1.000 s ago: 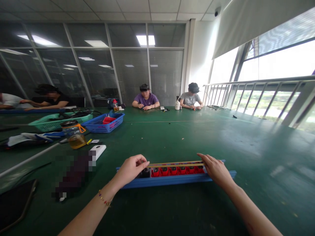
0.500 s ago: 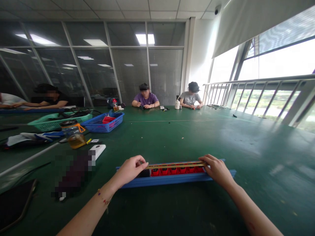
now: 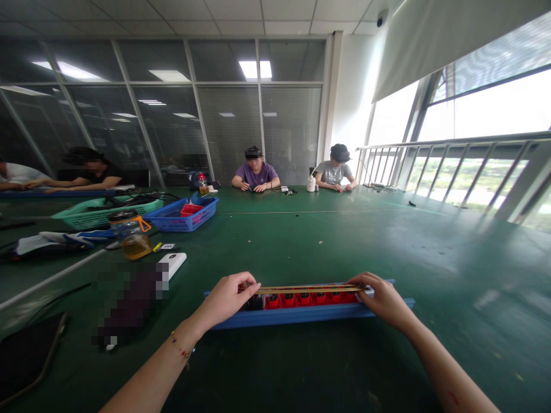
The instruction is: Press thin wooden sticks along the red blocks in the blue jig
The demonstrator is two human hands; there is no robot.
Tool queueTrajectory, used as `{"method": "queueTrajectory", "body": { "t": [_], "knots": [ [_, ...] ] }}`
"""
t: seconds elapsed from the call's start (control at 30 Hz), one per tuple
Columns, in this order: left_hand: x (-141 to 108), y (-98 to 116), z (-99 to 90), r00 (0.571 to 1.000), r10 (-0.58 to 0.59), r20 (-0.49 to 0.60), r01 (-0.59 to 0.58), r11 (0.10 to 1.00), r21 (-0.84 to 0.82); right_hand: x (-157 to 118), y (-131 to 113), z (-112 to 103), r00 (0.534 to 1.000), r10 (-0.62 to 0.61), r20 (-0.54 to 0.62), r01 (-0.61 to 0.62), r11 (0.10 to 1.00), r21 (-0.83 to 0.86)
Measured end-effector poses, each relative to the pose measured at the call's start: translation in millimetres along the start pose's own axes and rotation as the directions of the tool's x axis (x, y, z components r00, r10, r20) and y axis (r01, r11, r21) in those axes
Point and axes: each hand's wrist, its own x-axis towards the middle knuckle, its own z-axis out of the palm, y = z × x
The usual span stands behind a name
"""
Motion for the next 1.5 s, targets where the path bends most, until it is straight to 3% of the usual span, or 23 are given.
{"method": "queueTrajectory", "body": {
  "t": [0.17, 0.5, 0.83, 1.03, 1.3, 1.5],
  "knots": [
    [-0.2, -0.9, -0.1, 1.000, 0.028, 0.007, -0.028, 0.999, 0.020, -2.1, -4.9, -2.4, 0.998, -0.055, 0.011, 0.056, 0.996, -0.063],
    [0.2, 2.9, 0.0, 1.000, -0.003, -0.020, 0.002, 0.999, -0.034, -1.4, -3.7, 1.8, 0.999, -0.031, -0.035, 0.029, 0.998, -0.050],
    [0.0, -2.5, -2.8, 1.000, -0.020, 0.009, 0.020, 0.999, 0.035, -2.8, -1.3, 7.0, 0.998, -0.053, 0.031, 0.060, 0.967, -0.246],
    [0.3, -9.2, -3.2, 0.996, -0.010, 0.086, 0.002, 0.996, 0.094, -2.1, -1.7, 7.9, 0.999, -0.016, 0.042, 0.023, 0.984, -0.175],
    [-2.1, -4.8, -8.4, 0.996, 0.031, 0.079, -0.039, 0.993, 0.108, -4.6, -3.4, 0.2, 0.996, -0.029, 0.080, 0.030, 0.999, -0.012],
    [-3.8, -2.4, -24.1, 0.989, 0.047, 0.141, -0.060, 0.995, 0.084, -10.3, -2.4, -15.4, 0.999, -0.028, 0.045, 0.032, 0.995, -0.098]
  ]
}}
